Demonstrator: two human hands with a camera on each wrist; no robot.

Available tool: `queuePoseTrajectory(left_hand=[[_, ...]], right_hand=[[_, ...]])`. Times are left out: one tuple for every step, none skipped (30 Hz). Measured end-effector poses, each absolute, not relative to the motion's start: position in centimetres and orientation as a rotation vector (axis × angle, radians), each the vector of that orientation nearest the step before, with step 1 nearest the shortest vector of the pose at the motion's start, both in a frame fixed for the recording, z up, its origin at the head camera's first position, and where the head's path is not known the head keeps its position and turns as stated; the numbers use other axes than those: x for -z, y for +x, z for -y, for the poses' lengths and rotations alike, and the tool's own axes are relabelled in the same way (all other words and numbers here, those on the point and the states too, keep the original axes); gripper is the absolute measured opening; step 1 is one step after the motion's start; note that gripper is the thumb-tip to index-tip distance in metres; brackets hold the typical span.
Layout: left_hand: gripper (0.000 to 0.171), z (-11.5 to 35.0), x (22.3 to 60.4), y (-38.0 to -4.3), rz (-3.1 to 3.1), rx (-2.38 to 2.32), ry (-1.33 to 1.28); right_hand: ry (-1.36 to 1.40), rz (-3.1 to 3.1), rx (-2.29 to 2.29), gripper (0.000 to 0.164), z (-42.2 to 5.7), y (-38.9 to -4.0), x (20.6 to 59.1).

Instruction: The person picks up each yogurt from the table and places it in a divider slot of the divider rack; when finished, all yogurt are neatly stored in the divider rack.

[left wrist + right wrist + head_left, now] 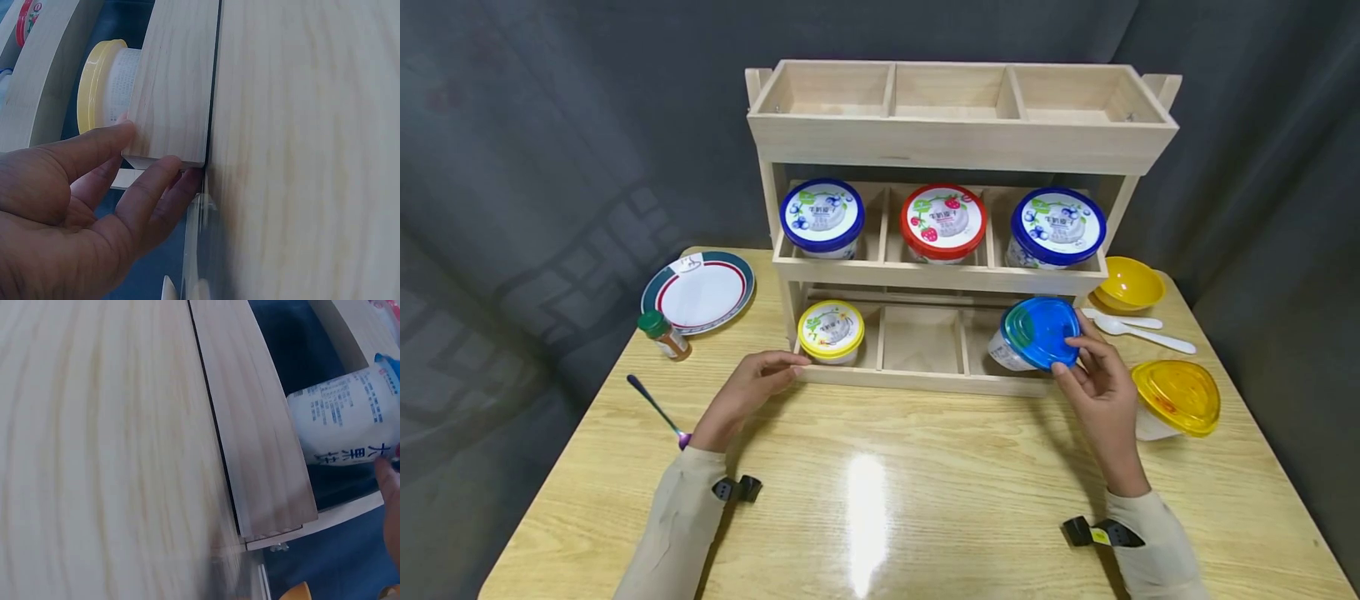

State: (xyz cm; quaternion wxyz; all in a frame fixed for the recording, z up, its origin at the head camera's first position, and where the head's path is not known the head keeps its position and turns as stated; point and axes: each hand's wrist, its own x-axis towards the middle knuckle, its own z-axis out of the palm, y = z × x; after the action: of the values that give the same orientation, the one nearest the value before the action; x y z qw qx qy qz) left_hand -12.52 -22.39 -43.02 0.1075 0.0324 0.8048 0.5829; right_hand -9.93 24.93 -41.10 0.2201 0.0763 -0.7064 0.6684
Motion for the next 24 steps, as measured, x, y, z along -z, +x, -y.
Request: queuePoseTrajectory(left_hand=[[0.027, 22.4, 43.0, -12.6, -2.37, -1.715, 0.097], [0.028, 22.4, 43.1, -12.6, -2.371, -1.714, 0.098], [0.028, 22.5, 43.1, -12.6, -2.372, -1.713, 0.099], [0.028, 22.5, 43.1, -12.7, -2.374, -1.712, 0.098], [0.028, 22.5, 43.1, -12.7, -2.375, -1.712, 0.095], [0.028, 22.5, 43.1, -12.7, -2.374, -1.712, 0.092], [0.028, 22.5, 43.1, -12.7, -2.374, -1.71, 0.089], [0.028, 22.5, 43.1, -12.7, -2.375, -1.709, 0.088], [0.028, 22.5, 43.1, -12.6, -2.375, -1.708, 0.089], [0.028, 22.5, 43.1, -12.6, -2.375, -1.707, 0.089], [0.028, 22.5, 43.1, -12.6, -2.376, -1.706, 0.089], [0.027, 22.5, 43.1, -12.6, -2.378, -1.705, 0.089], [0.027, 22.5, 43.1, -12.6, -2.38, -1.703, 0.089], [0.027, 22.5, 43.1, -12.6, -2.383, -1.701, 0.088], [0.027, 22.5, 43.1, -12.5, -2.384, -1.701, 0.089], [0.027, 22.5, 43.1, -12.6, -2.385, -1.7, 0.088], [0.027, 22.6, 43.1, -12.6, -2.386, -1.699, 0.089], [0.027, 22.6, 43.1, -12.6, -2.387, -1.7, 0.09], [0.027, 22.6, 43.1, -12.6, -2.387, -1.7, 0.091], [0.027, 22.5, 43.1, -12.6, -2.384, -1.701, 0.092], [0.027, 22.5, 43.1, -12.6, -2.381, -1.703, 0.093], [0.027, 22.5, 43.1, -12.6, -2.38, -1.703, 0.094], [0.027, 22.5, 43.2, -12.7, -2.378, -1.704, 0.094], [0.027, 22.6, 43.2, -12.7, -2.374, -1.707, 0.093]], right_hand=[[0.211, 1.955, -1.855, 0.034, -24.9, -10.0, 41.2], [0.206, 1.959, -1.857, 0.034, -24.8, -10.1, 41.2], [0.199, 1.97, -1.851, 0.034, -24.7, -10.3, 41.2], [0.189, 1.981, -1.844, 0.034, -24.6, -10.4, 41.2], [0.176, 2.003, -1.828, 0.034, -24.5, -10.5, 41.2], [0.16, 2.025, -1.812, 0.034, -24.4, -10.5, 41.2], [0.145, 2.046, -1.801, 0.033, -24.4, -10.6, 41.2], [0.137, 2.057, -1.8, 0.033, -24.3, -10.7, 41.2], [0.131, 2.065, -1.801, 0.034, -24.2, -10.7, 41.2], [0.126, 2.066, -1.811, 0.034, -24.1, -10.8, 41.2], [0.121, 2.068, -1.817, 0.033, -24.0, -10.9, 41.2], [0.117, 2.069, -1.822, 0.033, -23.9, -11.0, 41.2], [0.112, 2.064, -1.833, 0.033, -23.8, -11.1, 41.2], [0.108, 2.058, -1.842, 0.033, -23.7, -11.2, 41.2], [0.104, 2.061, -1.848, 0.033, -23.6, -11.3, 41.3], [0.1, 2.069, -1.851, 0.033, -23.5, -11.3, 41.3], [0.101, 2.082, -1.851, 0.033, -23.5, -11.4, 41.3], [0.104, 2.107, -1.842, 0.033, -23.5, -11.5, 41.4], [0.111, 2.131, -1.833, 0.035, -23.5, -11.5, 41.4], [0.119, 2.154, -1.826, 0.037, -23.5, -11.6, 41.5], [0.131, 2.183, -1.809, 0.04, -23.6, -11.6, 41.6], [0.142, 2.214, -1.778, 0.043, -23.6, -11.5, 41.7], [0.152, 2.24, -1.748, 0.047, -23.7, -11.5, 41.7], [0.159, 2.26, -1.721, 0.05, -23.8, -11.4, 41.8]])
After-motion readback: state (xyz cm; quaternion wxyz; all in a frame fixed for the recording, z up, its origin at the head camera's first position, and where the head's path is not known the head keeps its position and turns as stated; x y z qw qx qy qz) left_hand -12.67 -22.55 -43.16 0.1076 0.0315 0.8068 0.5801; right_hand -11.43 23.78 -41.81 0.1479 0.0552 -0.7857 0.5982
